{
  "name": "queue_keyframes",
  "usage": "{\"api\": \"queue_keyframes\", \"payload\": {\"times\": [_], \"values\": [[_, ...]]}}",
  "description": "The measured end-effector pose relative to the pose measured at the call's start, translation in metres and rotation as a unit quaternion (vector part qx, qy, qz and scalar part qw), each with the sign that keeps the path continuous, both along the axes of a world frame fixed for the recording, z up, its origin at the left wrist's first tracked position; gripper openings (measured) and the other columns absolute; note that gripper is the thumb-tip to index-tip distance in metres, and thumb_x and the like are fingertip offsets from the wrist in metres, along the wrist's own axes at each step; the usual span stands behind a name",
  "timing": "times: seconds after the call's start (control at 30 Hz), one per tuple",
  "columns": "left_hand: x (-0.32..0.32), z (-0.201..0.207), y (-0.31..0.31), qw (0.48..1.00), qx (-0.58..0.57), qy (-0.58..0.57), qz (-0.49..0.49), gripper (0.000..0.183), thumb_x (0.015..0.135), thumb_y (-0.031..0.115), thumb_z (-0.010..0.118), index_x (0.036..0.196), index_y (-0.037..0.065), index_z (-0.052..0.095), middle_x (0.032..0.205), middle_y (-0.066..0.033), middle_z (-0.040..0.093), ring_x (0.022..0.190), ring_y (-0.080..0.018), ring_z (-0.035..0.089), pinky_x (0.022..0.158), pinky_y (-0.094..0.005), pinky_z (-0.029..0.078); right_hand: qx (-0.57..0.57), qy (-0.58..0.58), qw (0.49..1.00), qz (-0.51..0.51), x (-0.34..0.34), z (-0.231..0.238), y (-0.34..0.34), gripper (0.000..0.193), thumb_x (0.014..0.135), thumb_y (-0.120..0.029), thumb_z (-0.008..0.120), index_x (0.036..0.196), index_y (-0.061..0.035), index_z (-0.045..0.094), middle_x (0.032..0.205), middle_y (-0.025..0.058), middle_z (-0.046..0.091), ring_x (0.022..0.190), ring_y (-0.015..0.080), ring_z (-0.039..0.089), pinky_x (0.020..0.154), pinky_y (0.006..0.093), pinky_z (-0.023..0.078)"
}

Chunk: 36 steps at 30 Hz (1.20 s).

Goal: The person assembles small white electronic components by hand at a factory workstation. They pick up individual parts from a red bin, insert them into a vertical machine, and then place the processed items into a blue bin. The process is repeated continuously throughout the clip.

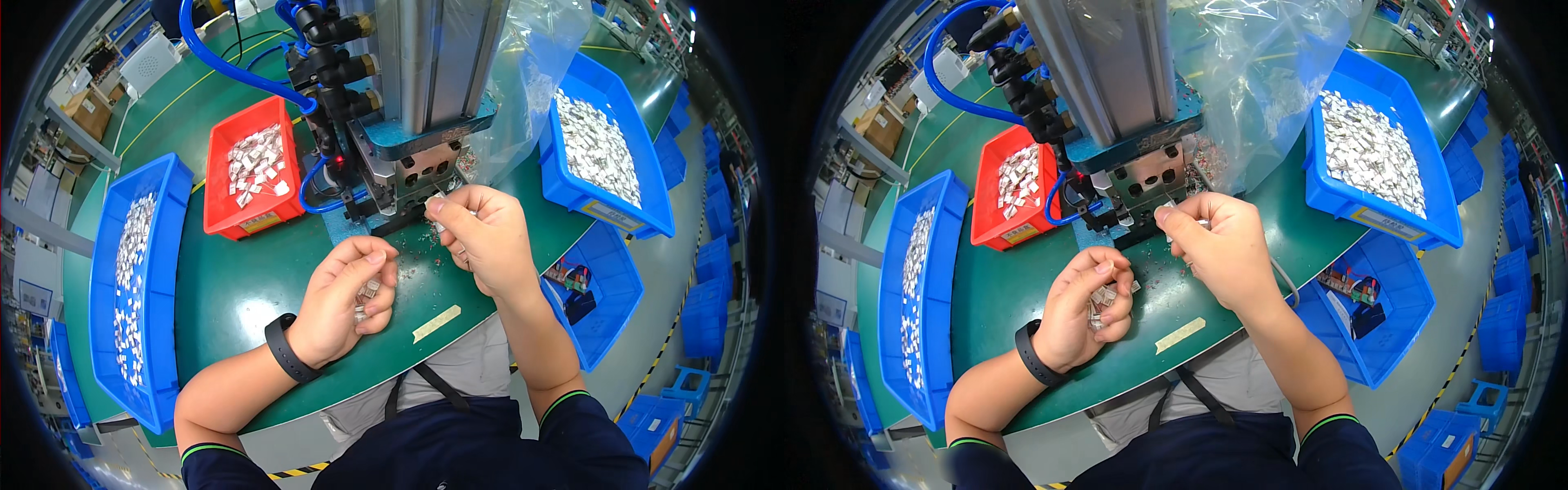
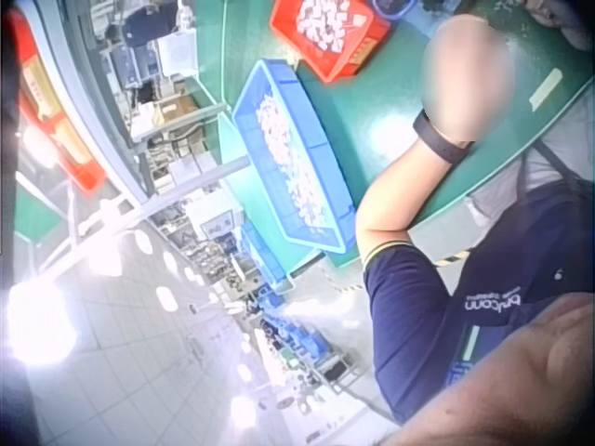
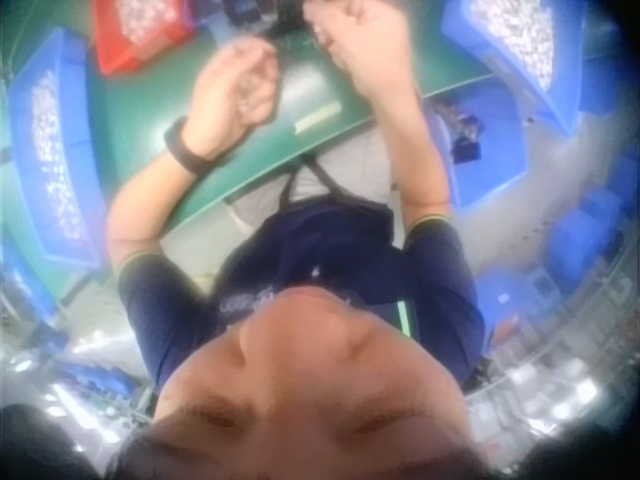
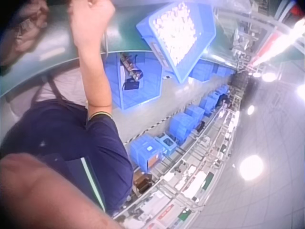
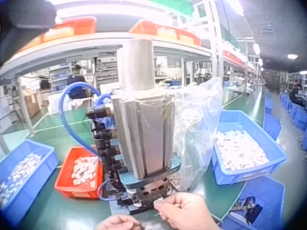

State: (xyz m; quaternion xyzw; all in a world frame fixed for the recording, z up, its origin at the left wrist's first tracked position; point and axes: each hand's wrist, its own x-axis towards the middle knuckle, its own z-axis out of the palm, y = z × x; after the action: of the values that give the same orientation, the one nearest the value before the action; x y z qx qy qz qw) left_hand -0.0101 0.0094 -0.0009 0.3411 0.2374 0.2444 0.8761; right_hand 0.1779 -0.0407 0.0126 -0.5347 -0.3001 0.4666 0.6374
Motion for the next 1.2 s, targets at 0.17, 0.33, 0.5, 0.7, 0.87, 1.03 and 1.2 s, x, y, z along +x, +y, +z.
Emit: {"api": "queue_keyframes", "payload": {"times": [0.17, 0.33, 0.5, 0.7, 0.87, 1.03, 1.2], "values": [[-0.001, 0.001, 0.000, 1.000, 0.001, 0.001, 0.000, 0.014, 0.097, 0.017, 0.047, 0.106, 0.008, 0.053, 0.084, -0.0064, 0.052, 0.053, -0.0091, 0.037, 0.040, -0.0207, 0.027, -0.007, 0.047, 0.999, 0.018, 0.003, -0.003, -0.002, 0.016, 0.085, -0.015, 0.070, 0.079, -0.0012, 0.062, 0.060, 0.0017, 0.056, 0.043, 0.0011, 0.041, 0.037, 0.0183, 0.027], [-0.002, 0.001, -0.001, 1.000, 0.007, 0.016, 0.002, 0.015, 0.097, 0.014, 0.050, 0.109, 0.008, 0.055, 0.083, -0.0042, 0.051, 0.053, -0.0067, 0.036, 0.041, -0.0197, 0.027, -0.038, 0.088, 0.984, 0.149, -0.004, 0.006, -0.020, 0.015, 0.085, -0.014, 0.069, 0.081, -0.0008, 0.062, 0.061, 0.0019, 0.056, 0.043, 0.0004, 0.039, 0.037, 0.0174, 0.025], [-0.002, -0.001, -0.002, 0.999, 0.030, 0.005, -0.010, 0.015, 0.096, 0.015, 0.054, 0.109, 0.008, 0.056, 0.082, -0.0017, 0.053, 0.054, -0.0051, 0.035, 0.042, -0.0196, 0.027, -0.064, 0.073, 0.974, 0.206, -0.010, -0.002, -0.024, 0.014, 0.087, -0.015, 0.068, 0.086, -0.0011, 0.065, 0.062, 0.0014, 0.057, 0.044, -0.0008, 0.039, 0.038, 0.0170, 0.025], [-0.002, -0.004, -0.002, 1.000, 0.028, 0.005, -0.005, 0.013, 0.096, 0.015, 0.056, 0.106, 0.008, 0.057, 0.081, -0.0010, 0.054, 0.053, -0.0046, 0.034, 0.042, -0.0196, 0.026, -0.070, 0.072, 0.970, 0.221, -0.012, -0.004, -0.023, 0.014, 0.087, -0.015, 0.068, 0.085, -0.0015, 0.065, 0.062, 0.0012, 0.057, 0.044, -0.0008, 0.039, 0.037, 0.0173, 0.025], [-0.003, -0.003, -0.003, 1.000, 0.029, 0.006, 0.002, 0.011, 0.096, 0.016, 0.056, 0.102, 0.008, 0.056, 0.079, -0.0006, 0.053, 0.053, -0.0042, 0.034, 0.042, -0.0195, 0.025, -0.093, 0.106, 0.959, 0.245, -0.013, -0.001, -0.024, 0.017, 0.087, -0.017, 0.069, 0.083, -0.0023, 0.062, 0.061, 0.0014, 0.056, 0.043, -0.0003, 0.038, 0.036, 0.0174, 0.024], [-0.006, -0.005, -0.003, 0.999, 0.035, 0.009, -0.002, 0.009, 0.096, 0.013, 0.055, 0.102, 0.008, 0.056, 0.078, -0.0005, 0.051, 0.053, -0.0040, 0.034, 0.042, -0.0195, 0.025, -0.119, 0.138, 0.948, 0.262, -0.015, -0.002, -0.023, 0.019, 0.087, -0.019, 0.070, 0.081, -0.0036, 0.060, 0.061, 0.0020, 0.056, 0.041, 0.0003, 0.037, 0.035, 0.0175, 0.023], [-0.001, -0.004, -0.004, 0.998, 0.064, 0.009, -0.014, 0.010, 0.096, 0.012, 0.052, 0.105, 0.008, 0.055, 0.078, -0.0022, 0.050, 0.052, -0.0050, 0.034, 0.042, -0.0195, 0.025, -0.110, 0.159, 0.950, 0.247, -0.009, 0.000, -0.027, 0.019, 0.085, -0.018, 0.071, 0.079, -0.0041, 0.060, 0.061, 0.0032, 0.057, 0.041, 0.0009, 0.037, 0.035, 0.0180, 0.023]]}}
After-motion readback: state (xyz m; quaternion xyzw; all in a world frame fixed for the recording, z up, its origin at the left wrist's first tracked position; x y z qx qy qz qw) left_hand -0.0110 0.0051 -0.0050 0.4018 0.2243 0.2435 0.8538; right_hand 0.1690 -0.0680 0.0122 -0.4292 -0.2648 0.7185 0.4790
